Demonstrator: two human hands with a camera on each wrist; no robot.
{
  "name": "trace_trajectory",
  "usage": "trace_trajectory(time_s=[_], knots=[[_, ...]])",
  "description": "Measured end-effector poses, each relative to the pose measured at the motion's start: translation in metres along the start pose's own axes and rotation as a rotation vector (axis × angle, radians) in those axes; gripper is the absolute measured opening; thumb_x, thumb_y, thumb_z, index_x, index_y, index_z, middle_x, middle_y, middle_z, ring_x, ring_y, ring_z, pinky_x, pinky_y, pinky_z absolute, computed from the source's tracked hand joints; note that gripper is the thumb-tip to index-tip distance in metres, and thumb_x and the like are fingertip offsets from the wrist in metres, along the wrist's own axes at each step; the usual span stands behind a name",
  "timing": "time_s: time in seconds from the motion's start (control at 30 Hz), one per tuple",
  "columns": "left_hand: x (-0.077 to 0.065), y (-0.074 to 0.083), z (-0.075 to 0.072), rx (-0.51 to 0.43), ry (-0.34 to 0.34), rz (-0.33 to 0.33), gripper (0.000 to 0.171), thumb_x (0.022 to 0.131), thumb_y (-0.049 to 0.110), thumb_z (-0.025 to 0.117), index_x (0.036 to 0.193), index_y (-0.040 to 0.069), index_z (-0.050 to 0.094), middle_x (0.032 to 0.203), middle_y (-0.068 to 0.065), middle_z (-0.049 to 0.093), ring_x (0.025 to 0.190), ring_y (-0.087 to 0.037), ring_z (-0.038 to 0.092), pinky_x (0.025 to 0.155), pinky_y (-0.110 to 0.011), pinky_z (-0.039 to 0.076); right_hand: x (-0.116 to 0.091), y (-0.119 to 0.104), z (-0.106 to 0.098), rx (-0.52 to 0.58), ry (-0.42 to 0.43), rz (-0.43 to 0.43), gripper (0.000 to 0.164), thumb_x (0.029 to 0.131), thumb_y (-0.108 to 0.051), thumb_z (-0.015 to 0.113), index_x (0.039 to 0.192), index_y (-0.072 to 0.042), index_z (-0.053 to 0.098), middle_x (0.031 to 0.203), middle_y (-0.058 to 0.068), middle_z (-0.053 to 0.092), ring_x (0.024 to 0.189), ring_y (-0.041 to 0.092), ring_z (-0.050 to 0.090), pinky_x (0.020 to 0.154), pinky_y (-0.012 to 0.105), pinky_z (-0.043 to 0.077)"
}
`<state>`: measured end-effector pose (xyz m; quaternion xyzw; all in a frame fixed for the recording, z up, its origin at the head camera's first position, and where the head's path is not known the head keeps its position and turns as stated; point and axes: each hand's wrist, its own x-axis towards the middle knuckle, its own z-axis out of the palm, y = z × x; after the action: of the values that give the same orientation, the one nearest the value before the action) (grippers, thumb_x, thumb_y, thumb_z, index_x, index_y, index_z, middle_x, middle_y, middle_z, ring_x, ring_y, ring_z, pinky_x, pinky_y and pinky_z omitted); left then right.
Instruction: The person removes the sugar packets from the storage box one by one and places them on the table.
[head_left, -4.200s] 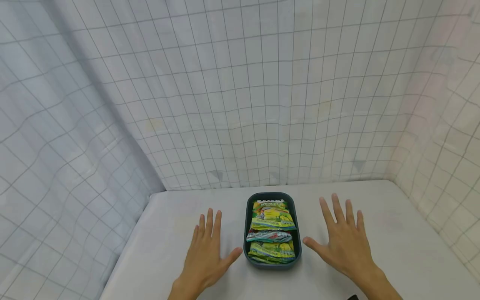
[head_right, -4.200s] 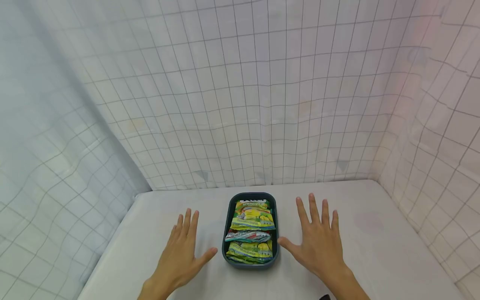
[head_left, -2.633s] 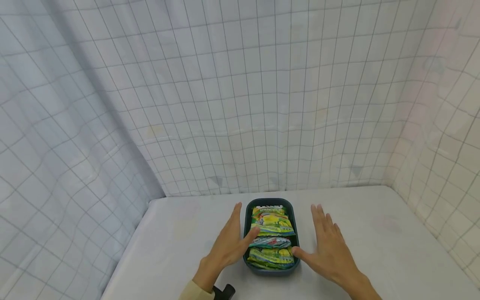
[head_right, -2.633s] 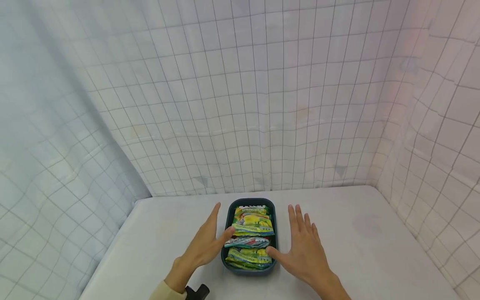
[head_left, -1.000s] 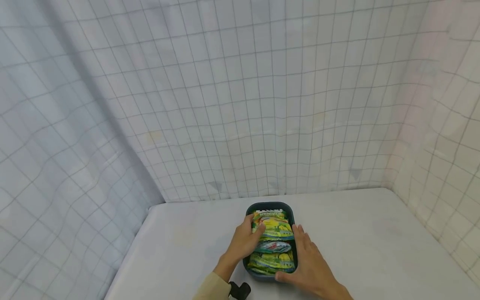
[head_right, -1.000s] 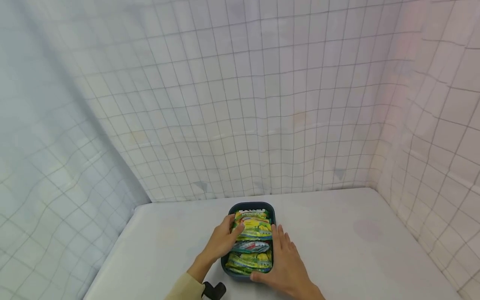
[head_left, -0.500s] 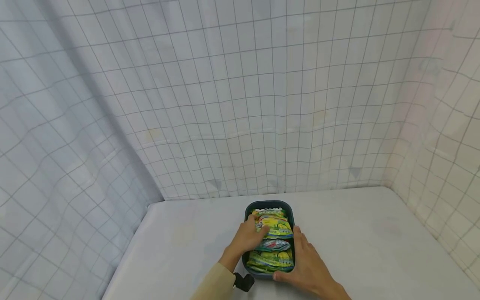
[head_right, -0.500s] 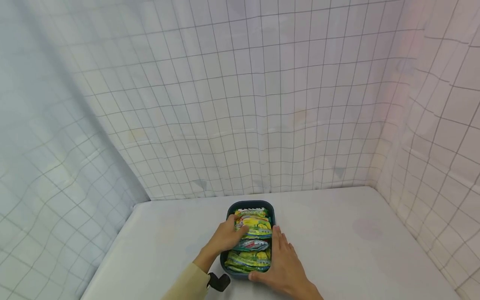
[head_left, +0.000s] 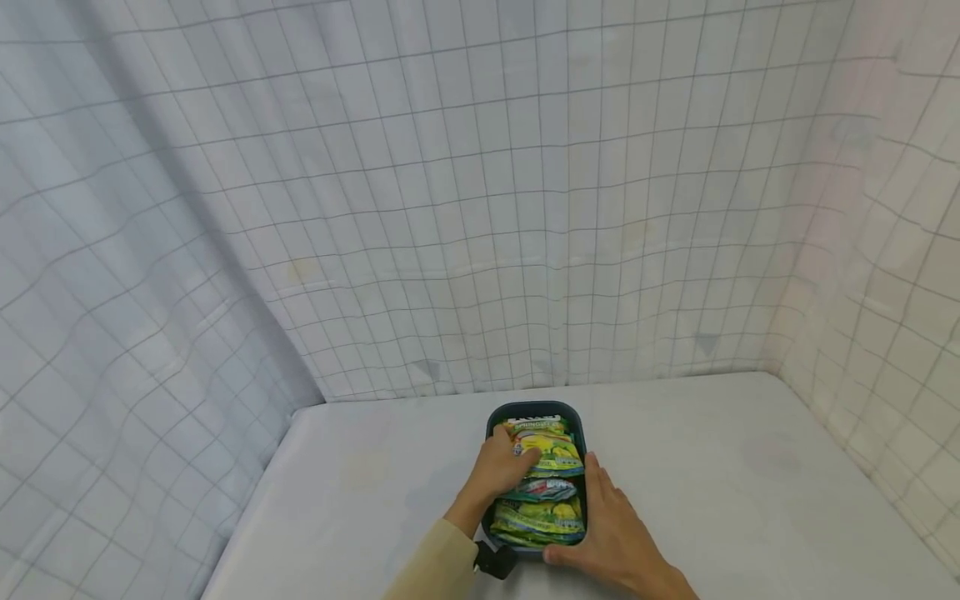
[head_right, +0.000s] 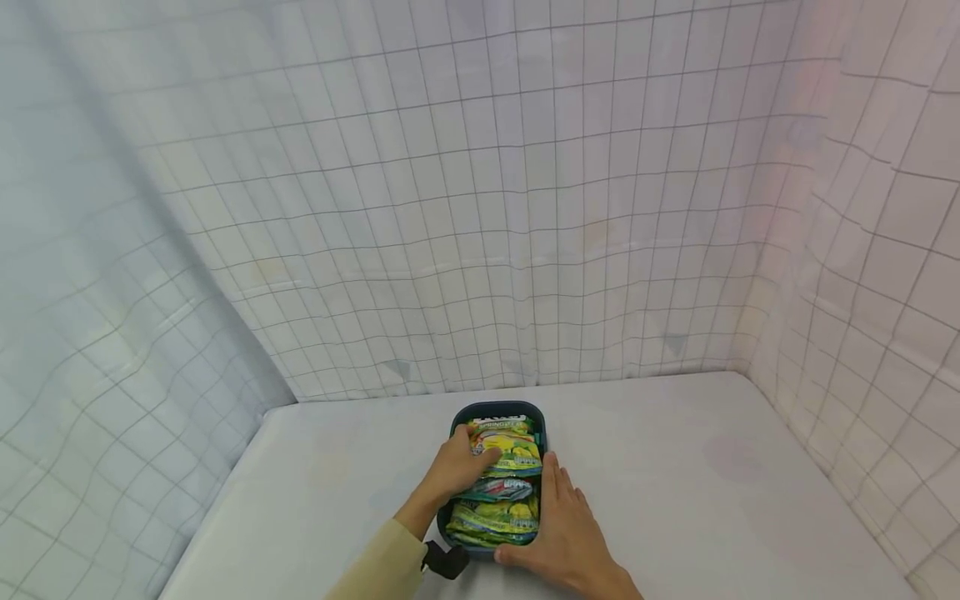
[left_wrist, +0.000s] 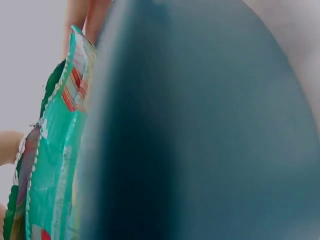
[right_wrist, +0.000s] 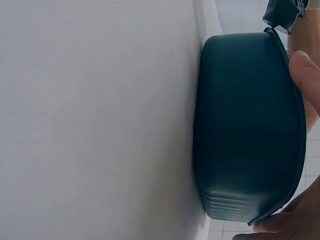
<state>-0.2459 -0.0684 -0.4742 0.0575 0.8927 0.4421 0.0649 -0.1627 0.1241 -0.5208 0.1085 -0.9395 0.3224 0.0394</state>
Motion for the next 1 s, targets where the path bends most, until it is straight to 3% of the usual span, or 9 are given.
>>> trace_trajectory(time_s=[0.3,0.5,0.67,0.77,0.83,0.93,1.0], knots=[[-0.004,-0.001,0.005,-0.066,0.068,0.023,0.077,0.091,0.027,0.079,0.149,-0.007,0.042,0.144,-0.029,0.049,0.128,-0.047,0.051,0.097,-0.059,0.048,0.000,-0.004,-0.001,0.030,-0.027,0.030,0.150,0.061,-0.083,0.076,0.160,0.006,0.008,0.160,0.031,0.027,0.140,0.047,0.040,0.112,0.063,0.032],[-0.003,-0.002,0.006,-0.115,0.127,0.044,0.075,0.087,0.023,0.083,0.148,-0.003,0.047,0.142,-0.024,0.053,0.124,-0.043,0.055,0.093,-0.054,0.051,0.001,-0.006,-0.001,0.036,-0.040,0.047,0.150,0.061,-0.083,0.076,0.161,0.004,0.006,0.161,0.030,0.025,0.136,0.049,0.044,0.108,0.060,0.039],[-0.003,-0.002,0.002,-0.185,0.140,0.016,0.072,0.084,0.019,0.086,0.145,0.000,0.051,0.142,-0.023,0.053,0.121,-0.041,0.056,0.090,-0.053,0.052,0.002,-0.005,0.000,0.037,-0.041,0.044,0.150,0.062,-0.084,0.076,0.161,0.003,0.005,0.162,0.029,0.023,0.134,0.049,0.044,0.106,0.059,0.041],[-0.002,-0.003,-0.001,-0.230,0.120,-0.006,0.069,0.083,0.016,0.086,0.143,0.003,0.053,0.137,-0.021,0.055,0.107,-0.033,0.060,0.081,-0.046,0.054,0.001,-0.005,-0.001,0.041,-0.044,0.044,0.150,0.062,-0.083,0.076,0.161,0.004,0.005,0.162,0.029,0.022,0.135,0.050,0.044,0.106,0.059,0.041],[-0.001,-0.004,-0.003,-0.269,0.094,-0.012,0.068,0.084,0.013,0.085,0.143,0.004,0.054,0.131,-0.019,0.058,0.088,-0.026,0.061,0.069,-0.041,0.052,0.000,-0.005,-0.001,0.043,-0.046,0.044,0.150,0.062,-0.083,0.077,0.161,0.004,0.005,0.163,0.029,0.021,0.134,0.050,0.044,0.106,0.059,0.041],[0.000,-0.005,-0.006,-0.345,0.048,-0.025,0.067,0.085,0.010,0.083,0.144,0.005,0.052,0.119,-0.015,0.060,0.062,-0.018,0.049,0.055,-0.035,0.044,0.000,-0.006,-0.001,0.050,-0.047,0.046,0.149,0.062,-0.082,0.077,0.161,0.005,0.006,0.163,0.029,0.020,0.134,0.050,0.044,0.105,0.060,0.041],[0.001,-0.005,-0.007,-0.400,0.015,-0.039,0.066,0.085,0.008,0.082,0.144,0.004,0.052,0.111,-0.014,0.060,0.056,-0.018,0.043,0.051,-0.033,0.041,0.000,-0.006,-0.001,0.053,-0.049,0.047,0.150,0.062,-0.082,0.077,0.161,0.004,0.005,0.163,0.028,0.020,0.134,0.050,0.045,0.105,0.059,0.042]])
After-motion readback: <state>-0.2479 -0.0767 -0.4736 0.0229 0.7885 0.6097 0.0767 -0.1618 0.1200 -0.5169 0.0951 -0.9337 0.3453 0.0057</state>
